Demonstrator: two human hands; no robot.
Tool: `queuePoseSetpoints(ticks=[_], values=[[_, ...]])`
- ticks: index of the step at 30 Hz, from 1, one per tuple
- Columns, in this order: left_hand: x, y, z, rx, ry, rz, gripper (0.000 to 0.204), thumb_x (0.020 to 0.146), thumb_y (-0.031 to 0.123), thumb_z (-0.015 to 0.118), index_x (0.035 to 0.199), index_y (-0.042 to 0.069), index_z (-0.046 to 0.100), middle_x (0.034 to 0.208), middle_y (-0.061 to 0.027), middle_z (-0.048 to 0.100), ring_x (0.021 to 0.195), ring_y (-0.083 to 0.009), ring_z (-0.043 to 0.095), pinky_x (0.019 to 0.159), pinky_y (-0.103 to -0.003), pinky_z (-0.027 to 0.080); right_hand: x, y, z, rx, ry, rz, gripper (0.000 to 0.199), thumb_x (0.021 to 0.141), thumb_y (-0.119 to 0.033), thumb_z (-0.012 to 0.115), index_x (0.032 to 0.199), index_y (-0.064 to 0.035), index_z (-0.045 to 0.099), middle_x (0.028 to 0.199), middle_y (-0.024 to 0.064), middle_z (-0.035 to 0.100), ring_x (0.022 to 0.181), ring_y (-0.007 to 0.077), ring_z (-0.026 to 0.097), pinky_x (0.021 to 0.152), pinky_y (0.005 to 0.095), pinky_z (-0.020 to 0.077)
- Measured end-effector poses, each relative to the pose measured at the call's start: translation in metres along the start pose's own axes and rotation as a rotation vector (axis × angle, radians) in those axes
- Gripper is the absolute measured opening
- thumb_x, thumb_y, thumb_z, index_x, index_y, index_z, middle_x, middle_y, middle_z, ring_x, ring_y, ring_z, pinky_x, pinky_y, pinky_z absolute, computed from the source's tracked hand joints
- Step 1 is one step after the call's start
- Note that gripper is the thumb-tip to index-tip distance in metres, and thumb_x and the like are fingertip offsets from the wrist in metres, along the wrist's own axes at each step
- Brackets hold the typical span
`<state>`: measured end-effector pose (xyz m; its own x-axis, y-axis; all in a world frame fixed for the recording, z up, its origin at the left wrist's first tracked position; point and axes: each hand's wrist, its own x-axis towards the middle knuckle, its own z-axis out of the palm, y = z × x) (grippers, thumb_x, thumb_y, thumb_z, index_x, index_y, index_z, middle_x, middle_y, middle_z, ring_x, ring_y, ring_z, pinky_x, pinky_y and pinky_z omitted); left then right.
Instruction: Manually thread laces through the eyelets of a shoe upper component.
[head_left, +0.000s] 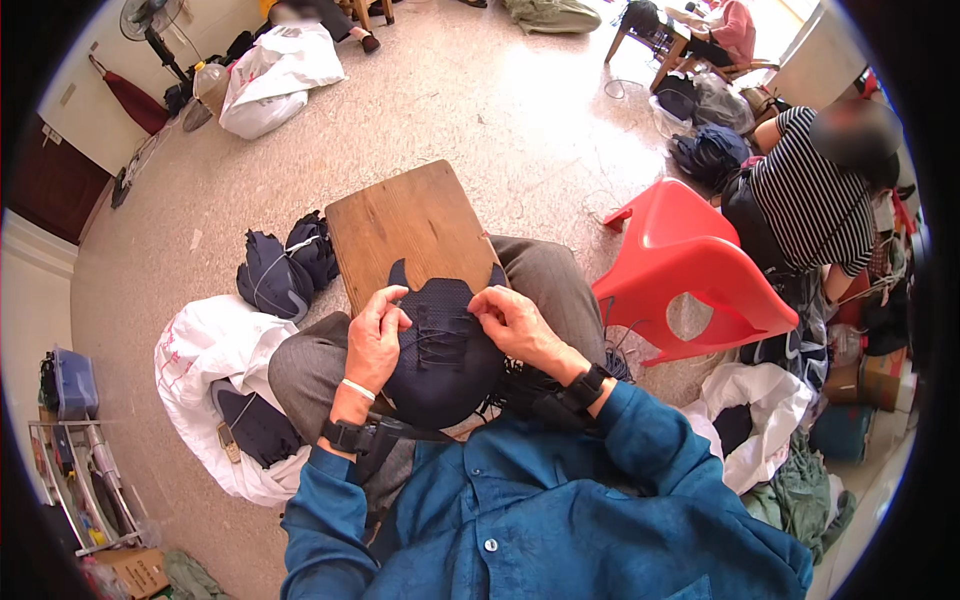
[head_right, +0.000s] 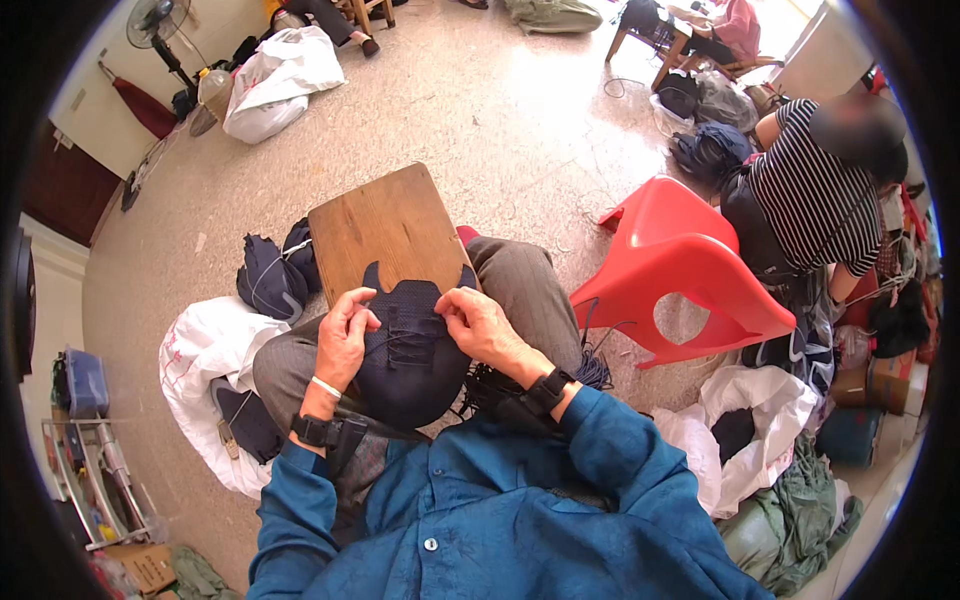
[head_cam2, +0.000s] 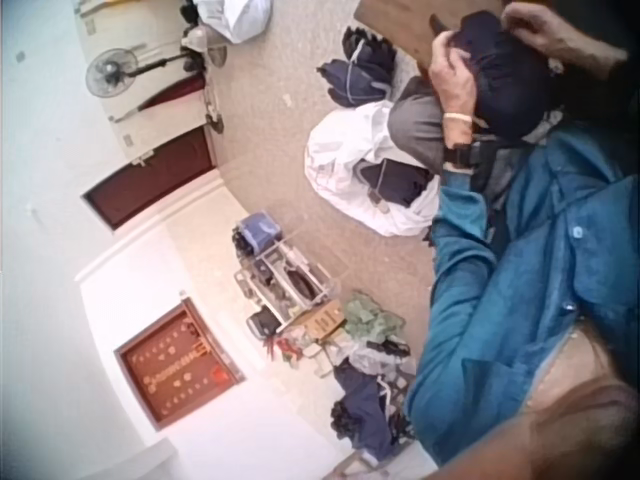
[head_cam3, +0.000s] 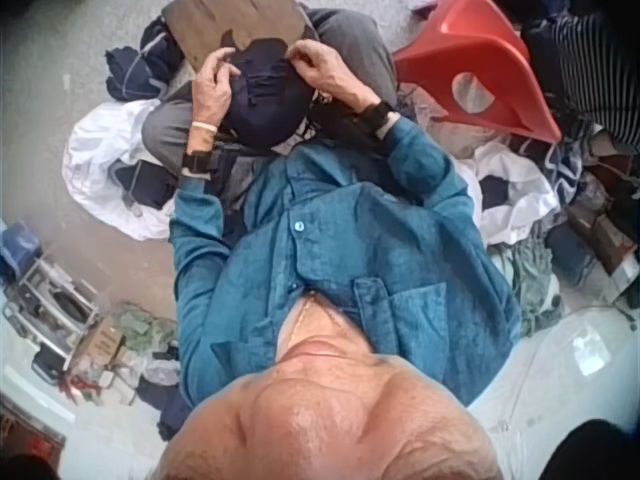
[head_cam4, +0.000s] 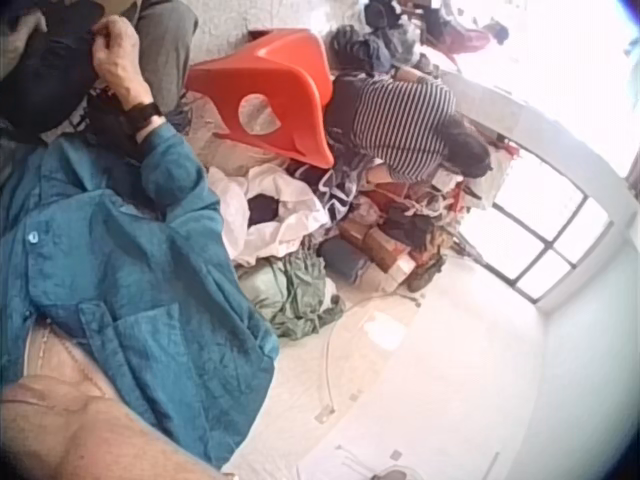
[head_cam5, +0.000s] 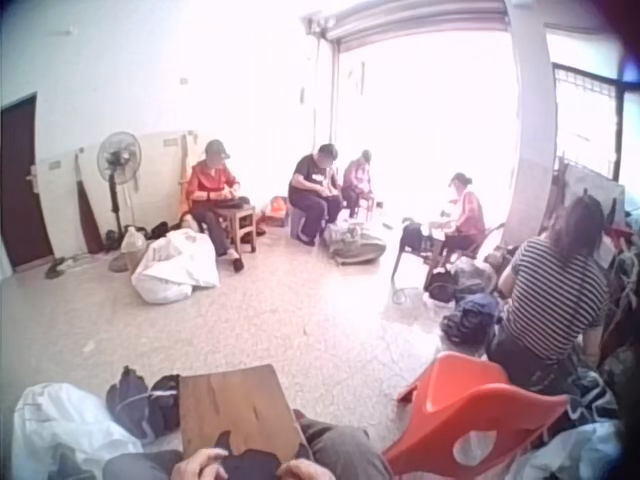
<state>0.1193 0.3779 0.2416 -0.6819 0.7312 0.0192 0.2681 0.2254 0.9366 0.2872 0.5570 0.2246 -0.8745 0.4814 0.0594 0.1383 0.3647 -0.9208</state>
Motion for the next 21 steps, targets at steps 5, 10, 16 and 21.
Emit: queuePoseSetpoints(ticks=[5,10,16,21], values=[[-0.016,-0.012,-0.01,-0.06,-0.009,-0.153,0.012,0.1,0.003,0.053,0.101,0.002,0.065,0.083,-0.006,0.065,0.074,-0.0119,0.063,0.071,-0.028,0.053,-0.007,-0.008,0.001,-0.169,-0.058,-0.192,0.011,0.087,-0.004,0.068,0.098,-0.0044,0.066,0.093,0.0116,0.059,0.088,0.0293,0.063,0.08,0.0403,0.0526],[-0.024,0.01,0.004,0.258,-0.01,0.054,0.004,0.09,0.007,0.065,0.089,0.003,0.067,0.084,-0.0101,0.062,0.08,-0.0247,0.063,0.074,-0.037,0.05,-0.006,-0.003,0.014,-0.313,0.003,-0.26,0.011,0.085,-0.007,0.071,0.093,-0.0046,0.063,0.094,0.0138,0.058,0.093,0.0353,0.061,0.081,0.0441,0.0515],[-0.023,-0.005,0.002,0.453,-0.05,0.172,0.009,0.085,0.011,0.074,0.084,0.004,0.068,0.082,-0.011,0.059,0.079,-0.0339,0.063,0.07,-0.043,0.05,-0.012,-0.028,0.031,-0.372,0.129,-0.393,0.008,0.084,-0.008,0.071,0.089,-0.0057,0.064,0.087,0.0121,0.056,0.088,0.0331,0.06,0.077,0.0434,0.0503],[-0.016,-0.008,0.003,0.272,-0.034,0.014,0.007,0.086,0.01,0.073,0.087,0.003,0.071,0.079,-0.01,0.06,0.073,-0.0284,0.063,0.068,-0.04,0.05,-0.01,-0.022,0.064,-0.52,0.032,-0.354,0.013,0.083,-0.013,0.073,0.092,-0.0055,0.066,0.093,0.0111,0.058,0.092,0.0318,0.058,0.081,0.0437,0.0475]])
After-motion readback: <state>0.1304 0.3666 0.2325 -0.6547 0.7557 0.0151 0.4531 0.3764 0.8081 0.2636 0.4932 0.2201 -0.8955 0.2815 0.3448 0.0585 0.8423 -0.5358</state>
